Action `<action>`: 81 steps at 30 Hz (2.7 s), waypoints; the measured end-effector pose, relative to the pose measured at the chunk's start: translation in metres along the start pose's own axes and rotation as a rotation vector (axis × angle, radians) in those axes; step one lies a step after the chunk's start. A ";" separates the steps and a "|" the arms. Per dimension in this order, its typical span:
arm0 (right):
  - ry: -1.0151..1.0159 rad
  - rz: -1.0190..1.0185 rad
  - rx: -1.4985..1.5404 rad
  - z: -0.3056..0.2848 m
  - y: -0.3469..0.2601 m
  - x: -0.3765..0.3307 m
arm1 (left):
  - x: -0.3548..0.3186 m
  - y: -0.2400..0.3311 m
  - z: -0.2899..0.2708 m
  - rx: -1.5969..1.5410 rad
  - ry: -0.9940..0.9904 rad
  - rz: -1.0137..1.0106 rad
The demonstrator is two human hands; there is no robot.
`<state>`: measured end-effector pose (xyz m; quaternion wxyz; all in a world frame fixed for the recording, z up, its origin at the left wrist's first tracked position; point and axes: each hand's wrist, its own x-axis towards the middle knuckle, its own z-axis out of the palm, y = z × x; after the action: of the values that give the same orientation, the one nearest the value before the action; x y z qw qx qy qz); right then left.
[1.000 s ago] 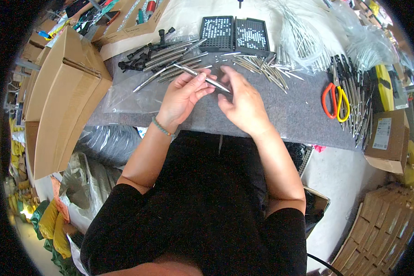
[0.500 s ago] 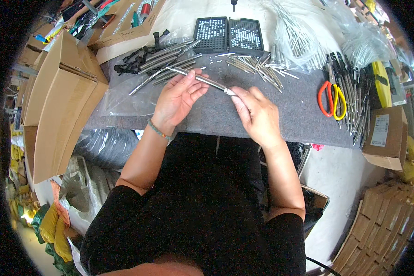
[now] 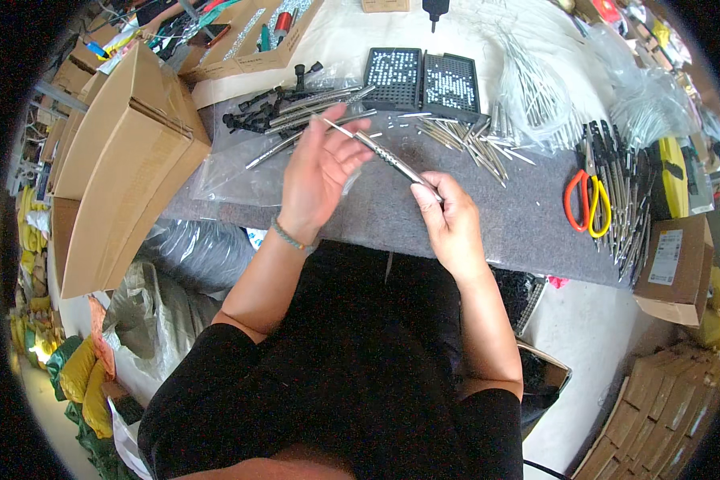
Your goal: Assembling small metal components with internal rods and plastic caps using an electric screwdriver.
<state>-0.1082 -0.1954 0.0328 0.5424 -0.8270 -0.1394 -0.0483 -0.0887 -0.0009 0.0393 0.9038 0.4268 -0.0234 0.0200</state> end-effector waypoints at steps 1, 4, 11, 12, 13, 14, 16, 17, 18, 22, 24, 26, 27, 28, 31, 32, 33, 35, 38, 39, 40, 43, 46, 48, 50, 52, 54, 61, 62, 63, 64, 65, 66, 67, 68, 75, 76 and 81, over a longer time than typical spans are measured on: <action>0.005 -0.019 0.001 0.000 0.001 0.000 | 0.002 0.003 -0.001 -0.096 0.002 0.036; 0.000 -0.025 0.025 0.001 -0.002 0.000 | -0.002 0.003 0.006 0.035 0.004 0.037; -0.167 0.272 0.336 -0.001 0.007 0.001 | -0.004 0.001 0.005 0.107 -0.083 0.010; -0.165 0.275 0.336 -0.001 0.006 0.002 | -0.004 0.001 0.006 0.106 -0.084 0.006; -0.161 0.237 0.300 0.000 0.005 0.003 | -0.003 -0.001 0.006 -0.038 -0.127 -0.008; -0.154 0.203 0.266 0.002 0.003 0.002 | -0.003 -0.003 0.007 -0.184 -0.169 -0.026; -0.098 0.049 0.221 0.010 -0.001 0.009 | -0.007 -0.011 0.007 -0.028 -0.172 -0.055; -0.051 -0.108 0.173 0.014 -0.002 0.010 | -0.011 -0.018 0.005 0.128 -0.172 -0.075; -0.052 -0.093 0.232 0.018 -0.002 0.011 | -0.011 -0.021 0.002 -0.017 -0.194 -0.089; -0.058 0.099 0.384 0.006 -0.017 0.007 | -0.011 -0.019 -0.007 -0.143 -0.095 -0.111; -0.042 0.085 0.305 0.003 -0.008 0.002 | -0.011 -0.016 -0.005 -0.156 -0.063 -0.108; -0.027 0.073 0.226 0.002 -0.005 0.001 | -0.011 -0.014 -0.003 -0.170 -0.028 -0.106; 0.007 0.066 0.219 0.003 -0.007 0.001 | -0.012 -0.014 -0.002 -0.168 -0.031 -0.105; 0.041 0.058 0.213 0.004 -0.008 0.000 | -0.013 -0.014 -0.001 -0.165 -0.034 -0.104; 0.074 -0.002 0.097 0.003 -0.013 0.001 | -0.015 -0.015 -0.001 -0.139 -0.014 -0.092; 0.073 -0.001 0.098 0.003 -0.012 0.001 | -0.016 -0.016 -0.002 -0.139 -0.013 -0.092; 0.101 -0.140 -0.014 0.003 -0.009 0.002 | -0.016 -0.018 -0.003 -0.128 -0.007 -0.096; 0.129 -0.275 -0.125 0.003 -0.007 0.004 | -0.019 -0.019 -0.002 -0.118 0.001 -0.101; 0.111 -0.328 -0.140 0.003 -0.007 0.004 | -0.023 -0.021 0.003 -0.183 0.079 -0.125; 0.100 -0.328 -0.146 0.004 -0.007 0.005 | -0.024 -0.022 0.004 -0.160 0.089 -0.115; 0.090 -0.328 -0.151 0.004 -0.007 0.005 | -0.025 -0.022 0.005 -0.136 0.099 -0.104; 0.077 -0.281 -0.086 0.004 -0.007 0.004 | -0.025 -0.021 0.010 -0.123 0.144 -0.077; 0.085 -0.279 -0.075 0.005 -0.007 0.005 | -0.025 -0.019 0.013 -0.109 0.163 -0.035; 0.091 -0.241 -0.077 0.004 -0.017 0.003 | -0.025 -0.022 0.010 -0.088 0.146 -0.019; 0.100 -0.202 -0.081 0.003 -0.018 0.003 | -0.025 -0.022 0.009 -0.068 0.128 -0.006; 0.062 -0.309 -0.210 0.001 -0.013 0.004 | -0.025 -0.023 0.010 -0.047 0.129 -0.007; 0.068 -0.344 -0.212 0.001 -0.010 0.005 | -0.026 -0.024 0.009 -0.046 0.135 -0.003; 0.107 -0.350 -0.192 0.001 -0.002 0.007 | -0.030 -0.023 0.019 0.007 0.194 0.027; 0.106 -0.350 -0.192 0.001 -0.003 0.007 | -0.030 -0.024 0.018 0.007 0.195 0.027; 0.131 -0.468 -0.328 -0.001 -0.006 0.008 | -0.030 -0.024 0.016 -0.002 0.188 0.025; 0.155 -0.586 -0.466 -0.001 -0.008 0.009 | -0.030 -0.025 0.015 -0.011 0.181 0.024; 0.156 -0.586 -0.465 -0.001 -0.009 0.009 | -0.030 -0.024 0.015 -0.011 0.180 0.025; 0.164 -0.619 -0.499 -0.001 -0.010 0.009 | -0.030 -0.023 0.015 -0.019 0.189 0.025; 0.172 -0.651 -0.532 -0.001 -0.011 0.009 | -0.030 -0.023 0.016 -0.028 0.197 0.025; 0.171 -0.652 -0.532 0.000 -0.011 0.008 | -0.031 -0.023 0.015 -0.028 0.198 0.025; 0.105 -0.594 -0.420 0.001 -0.002 0.009 | -0.029 -0.022 0.017 -0.021 0.221 0.048; 0.089 -0.581 -0.397 0.001 -0.001 0.009 | -0.029 -0.022 0.017 -0.032 0.235 0.045; 0.029 -0.573 -0.383 -0.002 -0.001 0.007 | -0.031 -0.021 0.012 0.027 0.203 0.024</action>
<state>-0.1014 -0.1957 0.0366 0.3437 -0.8402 -0.3467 -0.2360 -0.1188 -0.0239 0.0286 0.8955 0.4342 0.0637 0.0743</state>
